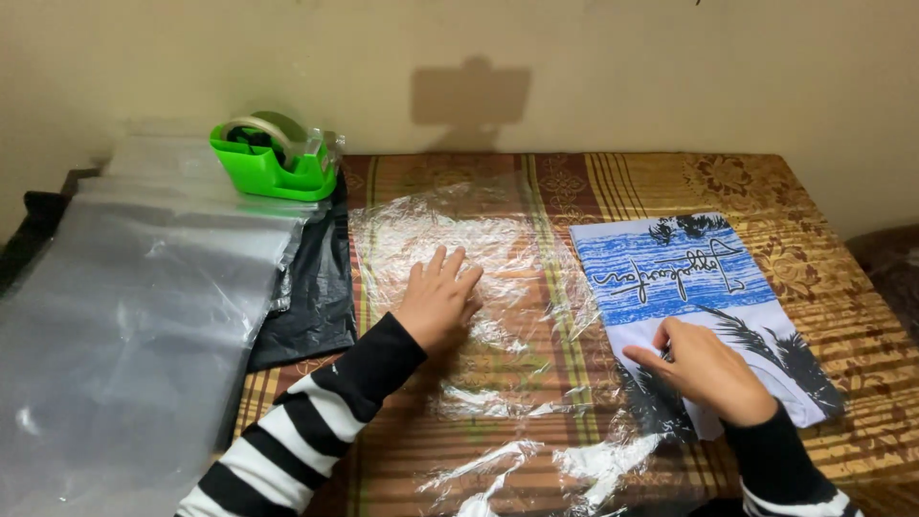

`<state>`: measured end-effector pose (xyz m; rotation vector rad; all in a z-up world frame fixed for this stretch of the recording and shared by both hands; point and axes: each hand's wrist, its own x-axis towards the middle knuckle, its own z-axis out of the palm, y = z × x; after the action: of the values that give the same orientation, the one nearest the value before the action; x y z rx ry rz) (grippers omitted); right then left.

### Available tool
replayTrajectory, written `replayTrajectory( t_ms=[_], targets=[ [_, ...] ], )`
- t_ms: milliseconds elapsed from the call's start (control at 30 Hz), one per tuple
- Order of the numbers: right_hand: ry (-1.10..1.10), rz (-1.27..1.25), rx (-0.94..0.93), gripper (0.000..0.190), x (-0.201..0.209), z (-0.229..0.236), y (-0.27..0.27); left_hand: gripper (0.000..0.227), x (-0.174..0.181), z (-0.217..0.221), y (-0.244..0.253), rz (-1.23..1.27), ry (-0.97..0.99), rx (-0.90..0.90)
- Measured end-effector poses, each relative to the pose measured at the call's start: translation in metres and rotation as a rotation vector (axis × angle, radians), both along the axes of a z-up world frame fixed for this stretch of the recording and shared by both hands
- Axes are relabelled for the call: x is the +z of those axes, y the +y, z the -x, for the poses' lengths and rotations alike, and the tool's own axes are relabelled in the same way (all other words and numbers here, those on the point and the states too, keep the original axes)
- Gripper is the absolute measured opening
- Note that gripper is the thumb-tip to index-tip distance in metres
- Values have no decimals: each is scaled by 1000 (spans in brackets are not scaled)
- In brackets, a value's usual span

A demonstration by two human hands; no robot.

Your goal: Folding a t-shirt and sealing it inside a clear plastic bag using tape.

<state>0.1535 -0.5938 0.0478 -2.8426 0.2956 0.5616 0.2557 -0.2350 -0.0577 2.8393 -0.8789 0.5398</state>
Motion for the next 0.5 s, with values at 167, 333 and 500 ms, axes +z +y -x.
replayTrajectory(
  t_ms=[167,333,500],
  targets=[
    [155,98,270,36,-15,2,-9,72,3,10,-22,-199,386,186],
    [139,89,206,25,18,-12,-9,82,14,47,-22,-235,161,190],
    [-244,292,223,19,33,-62,-14,82,67,99,-33,-400,657,53]
  ],
)
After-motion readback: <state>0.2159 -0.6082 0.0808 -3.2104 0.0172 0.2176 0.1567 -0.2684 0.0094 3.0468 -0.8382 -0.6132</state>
